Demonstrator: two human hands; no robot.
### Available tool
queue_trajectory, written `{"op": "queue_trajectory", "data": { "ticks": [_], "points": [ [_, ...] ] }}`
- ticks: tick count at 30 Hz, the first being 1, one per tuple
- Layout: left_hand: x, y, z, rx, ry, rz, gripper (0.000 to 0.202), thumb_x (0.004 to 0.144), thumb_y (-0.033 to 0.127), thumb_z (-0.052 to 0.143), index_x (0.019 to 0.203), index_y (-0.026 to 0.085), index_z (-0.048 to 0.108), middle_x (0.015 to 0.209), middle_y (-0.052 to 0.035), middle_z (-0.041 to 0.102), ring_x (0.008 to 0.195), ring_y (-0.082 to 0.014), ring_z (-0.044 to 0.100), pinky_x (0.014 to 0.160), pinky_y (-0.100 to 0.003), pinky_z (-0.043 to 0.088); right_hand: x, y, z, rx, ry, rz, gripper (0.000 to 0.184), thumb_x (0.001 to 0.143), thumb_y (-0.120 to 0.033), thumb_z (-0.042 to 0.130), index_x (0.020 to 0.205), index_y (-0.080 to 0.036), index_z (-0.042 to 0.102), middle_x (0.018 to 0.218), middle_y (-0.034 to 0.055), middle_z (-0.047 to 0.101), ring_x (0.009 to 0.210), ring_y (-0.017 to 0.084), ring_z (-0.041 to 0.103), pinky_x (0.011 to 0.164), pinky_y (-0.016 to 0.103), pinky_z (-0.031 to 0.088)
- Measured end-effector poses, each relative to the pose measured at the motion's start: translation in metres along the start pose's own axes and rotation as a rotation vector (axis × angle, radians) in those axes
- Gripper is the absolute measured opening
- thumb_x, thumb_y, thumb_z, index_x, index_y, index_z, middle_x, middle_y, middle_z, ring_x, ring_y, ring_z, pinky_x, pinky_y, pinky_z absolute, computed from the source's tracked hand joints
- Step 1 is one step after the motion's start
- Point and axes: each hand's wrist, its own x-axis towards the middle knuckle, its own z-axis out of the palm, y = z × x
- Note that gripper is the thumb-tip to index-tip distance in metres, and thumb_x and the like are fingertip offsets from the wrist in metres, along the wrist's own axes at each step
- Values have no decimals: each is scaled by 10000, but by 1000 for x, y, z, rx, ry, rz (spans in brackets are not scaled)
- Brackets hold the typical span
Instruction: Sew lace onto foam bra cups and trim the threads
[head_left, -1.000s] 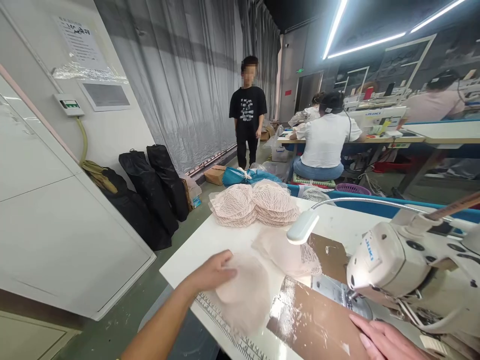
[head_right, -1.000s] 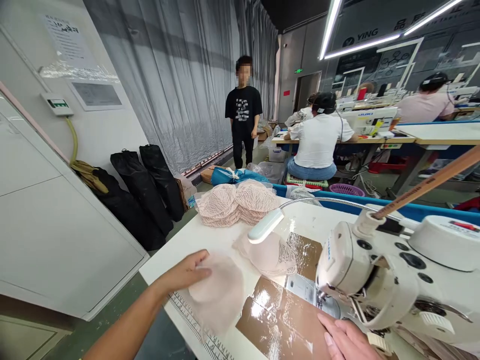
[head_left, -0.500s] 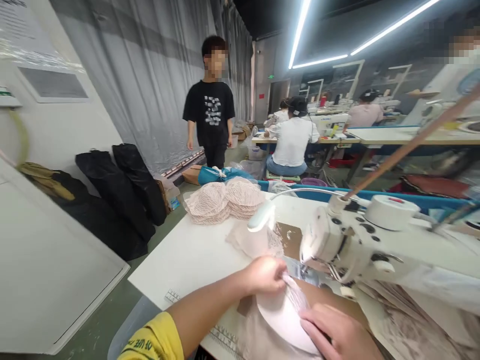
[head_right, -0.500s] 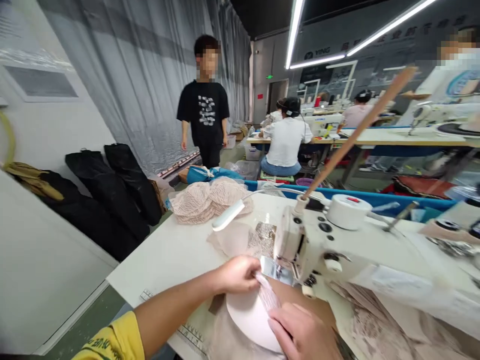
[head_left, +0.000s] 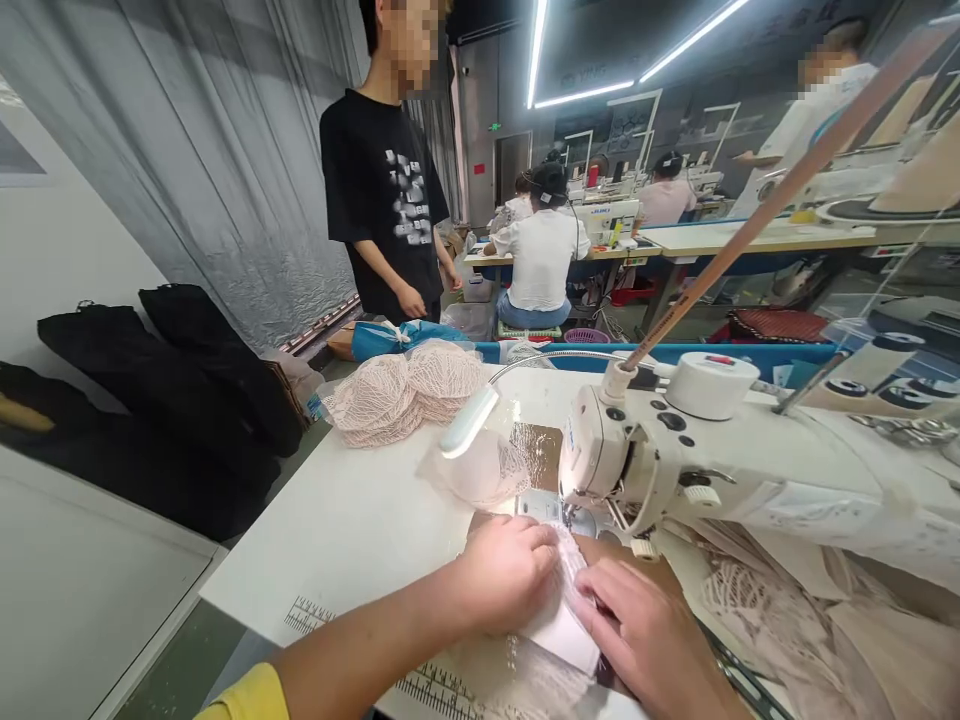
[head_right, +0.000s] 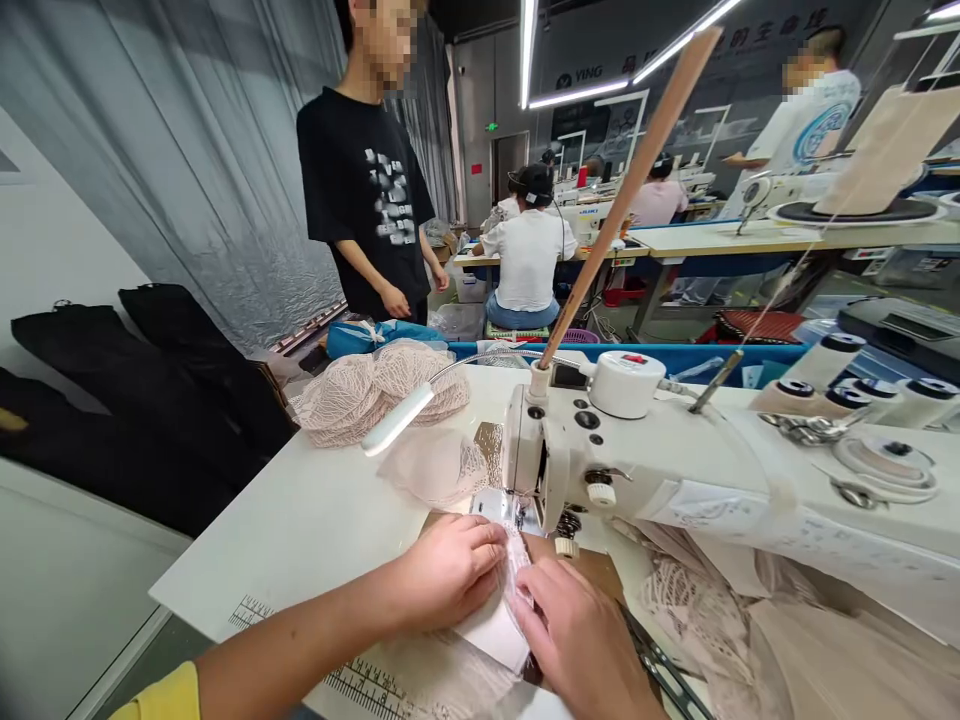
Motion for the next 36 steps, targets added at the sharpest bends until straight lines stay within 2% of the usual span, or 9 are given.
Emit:
{"op": "queue_trajectory", "data": {
  "ticks": [2, 4, 6, 11, 16, 26, 30, 33, 36],
  "points": [
    [1, 0, 7, 23, -5, 24, 183, 860, 217, 512, 1001, 140, 598, 1130, -97, 629, 1019, -233, 570, 895, -353, 467, 0, 6, 4, -59, 30, 8, 193, 922, -293, 445, 998, -218, 605, 897, 43, 661, 777, 188, 625, 662, 313, 483],
    [4, -1, 6, 25, -35, 21, 220, 865, 225, 512, 1052, 138, 588, 1180, -97, 615, 1066, -236, 558, 914, -359, 463, 0, 11, 8, -119, 36, -19, 285, 918, -290, 446, 1151, -205, 587, 1022, 64, 675, 839, 197, 647, 708, 328, 518],
    [6, -2, 1, 20, -66, -5, 255, 849, 224, 525, 1085, 138, 572, 1214, -97, 599, 1095, -243, 546, 915, -367, 463, 0, 14, 11, -169, 32, -35, 345, 921, -298, 432, 1210, -182, 580, 1066, 80, 682, 861, 211, 660, 719, 345, 539],
    [9, -3, -8, -5, -115, -48, 419, 814, 237, 535, 1221, 148, 499, 1199, -87, 601, 1061, -244, 543, 905, -376, 465, 3, 10, 13, -212, 44, -18, 381, 904, -265, 404, 1194, -127, 610, 1035, 114, 700, 828, 239, 672, 690, 382, 561],
    [10, -8, -6, 4, -117, -15, 477, 833, 341, 503, 1267, 144, 494, 1309, -101, 546, 1084, -271, 520, 932, -405, 450, 7, 6, 10, -232, 39, -1, 383, 892, -271, 422, 1194, -136, 616, 990, 113, 702, 778, 235, 679, 648, 371, 567],
    [20, -30, -8, 1, -154, 100, 580, 847, 394, 458, 1339, 88, 479, 1373, -116, 506, 1176, -271, 485, 1020, -384, 379, 13, 1, 10, -315, 48, 61, 357, 876, -277, 474, 1165, -153, 642, 861, 81, 703, 682, 220, 687, 570, 336, 545],
    [22, -37, -14, 33, -186, 157, 555, 829, 354, 482, 1318, 92, 497, 1363, -114, 515, 1158, -260, 500, 1004, -372, 376, 13, 3, 10, -314, 39, 72, 354, 892, -260, 443, 1175, -181, 641, 840, 75, 705, 669, 211, 681, 574, 323, 528],
    [20, -36, -21, 88, -204, 215, 469, 784, 270, 531, 1223, 107, 554, 1330, -112, 535, 1099, -254, 525, 999, -394, 354, 9, 11, 11, -235, 78, 70, 357, 929, -253, 380, 1165, -217, 646, 894, 82, 717, 757, 193, 688, 644, 286, 526],
    [16, -30, -22, 113, -168, 237, 382, 758, 222, 557, 1122, 107, 584, 1247, -134, 568, 1064, -261, 527, 1027, -433, 301, 2, 20, 12, -173, 124, 93, 361, 932, -261, 374, 1166, -236, 648, 971, 94, 719, 855, 203, 689, 698, 283, 534]
  ]
}}
